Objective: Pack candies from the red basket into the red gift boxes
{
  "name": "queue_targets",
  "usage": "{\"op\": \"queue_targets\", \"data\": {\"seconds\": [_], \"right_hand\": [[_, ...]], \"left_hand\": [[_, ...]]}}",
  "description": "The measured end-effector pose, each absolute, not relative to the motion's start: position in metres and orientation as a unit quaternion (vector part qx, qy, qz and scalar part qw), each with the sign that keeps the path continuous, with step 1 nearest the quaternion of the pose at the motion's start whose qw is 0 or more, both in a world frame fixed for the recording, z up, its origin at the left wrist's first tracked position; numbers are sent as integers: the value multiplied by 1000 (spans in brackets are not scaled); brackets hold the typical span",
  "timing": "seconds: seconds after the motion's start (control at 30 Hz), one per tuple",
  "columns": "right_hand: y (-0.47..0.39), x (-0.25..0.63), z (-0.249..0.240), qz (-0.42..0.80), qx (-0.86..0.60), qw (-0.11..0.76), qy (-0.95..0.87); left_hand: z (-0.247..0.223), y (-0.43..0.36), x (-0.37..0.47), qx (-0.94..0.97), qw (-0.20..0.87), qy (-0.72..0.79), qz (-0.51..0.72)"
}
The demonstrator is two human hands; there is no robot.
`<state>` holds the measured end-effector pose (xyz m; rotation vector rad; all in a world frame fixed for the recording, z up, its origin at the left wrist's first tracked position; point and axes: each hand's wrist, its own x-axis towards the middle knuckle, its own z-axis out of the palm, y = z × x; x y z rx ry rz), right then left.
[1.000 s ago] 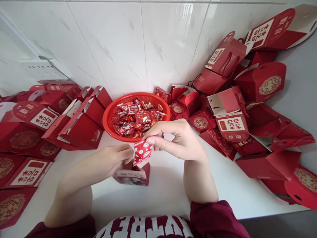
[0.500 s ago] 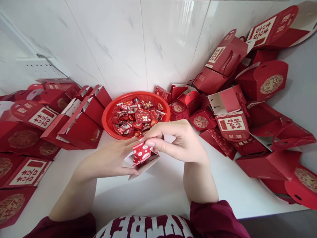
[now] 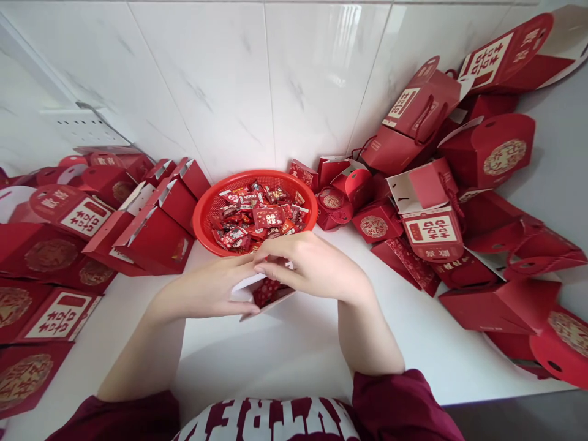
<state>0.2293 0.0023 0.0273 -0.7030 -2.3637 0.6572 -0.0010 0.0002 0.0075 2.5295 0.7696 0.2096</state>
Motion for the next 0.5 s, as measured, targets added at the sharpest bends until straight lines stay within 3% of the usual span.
{"op": "queue_targets", "data": {"seconds": [0.13, 0.27, 0.37, 0.5], "right_hand": [[0, 234, 32, 241, -268, 356, -862], [0, 237, 31, 234, -277, 391, -846], [1, 236, 20, 247, -307, 364, -844], [5, 233, -5, 275, -354, 265, -854]], "left_hand": [[12, -1, -2, 902, 232, 336, 140], [18, -3, -5, 878, 242, 402, 97], [14, 0, -8, 868, 221, 437, 79], [1, 5, -6, 874, 188, 445, 42]]}}
